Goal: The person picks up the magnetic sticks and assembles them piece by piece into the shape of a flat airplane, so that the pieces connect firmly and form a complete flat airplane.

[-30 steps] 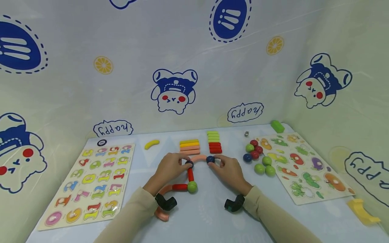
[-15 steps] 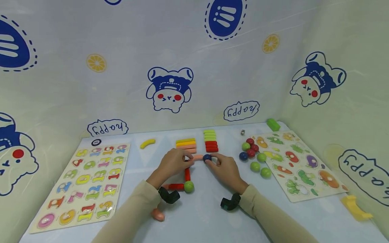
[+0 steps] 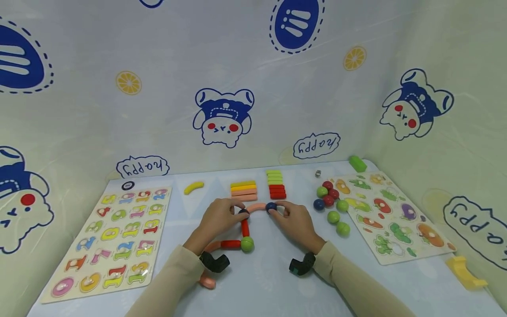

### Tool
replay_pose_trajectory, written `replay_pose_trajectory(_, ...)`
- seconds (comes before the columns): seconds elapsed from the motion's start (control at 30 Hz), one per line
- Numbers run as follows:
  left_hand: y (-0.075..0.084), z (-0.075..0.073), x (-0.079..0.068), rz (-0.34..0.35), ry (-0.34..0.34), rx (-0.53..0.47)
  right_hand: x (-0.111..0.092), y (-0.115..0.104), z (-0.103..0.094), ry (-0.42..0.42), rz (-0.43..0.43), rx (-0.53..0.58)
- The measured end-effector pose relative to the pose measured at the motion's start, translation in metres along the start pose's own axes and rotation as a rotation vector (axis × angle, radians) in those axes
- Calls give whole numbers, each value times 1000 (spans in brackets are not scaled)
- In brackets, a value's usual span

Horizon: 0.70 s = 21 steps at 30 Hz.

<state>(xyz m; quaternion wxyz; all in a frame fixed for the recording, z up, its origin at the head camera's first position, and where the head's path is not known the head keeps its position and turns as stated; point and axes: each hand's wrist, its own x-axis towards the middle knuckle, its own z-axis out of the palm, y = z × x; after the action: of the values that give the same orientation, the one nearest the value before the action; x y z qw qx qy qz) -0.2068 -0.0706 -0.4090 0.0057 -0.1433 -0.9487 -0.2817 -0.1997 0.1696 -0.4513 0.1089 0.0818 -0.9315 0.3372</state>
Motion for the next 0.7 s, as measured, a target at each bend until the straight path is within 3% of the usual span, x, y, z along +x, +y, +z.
replay_pose_trajectory(0.2,-3,-2,-5,-21,-3,-22,2,0,-3,0,9,64)
replay_pose_trajectory(0.37,-5,-4,-7,-25,20,-19,15,1,-7,33,63,100)
replay_pose_trajectory(0.53,-7,-4,-6,-7,22,-28,29,3,-14,11,107,41)
replay_pose_trajectory(0.7,-8,-2,-5,9,14,-24,46,-14,-19,-88,-12,-71)
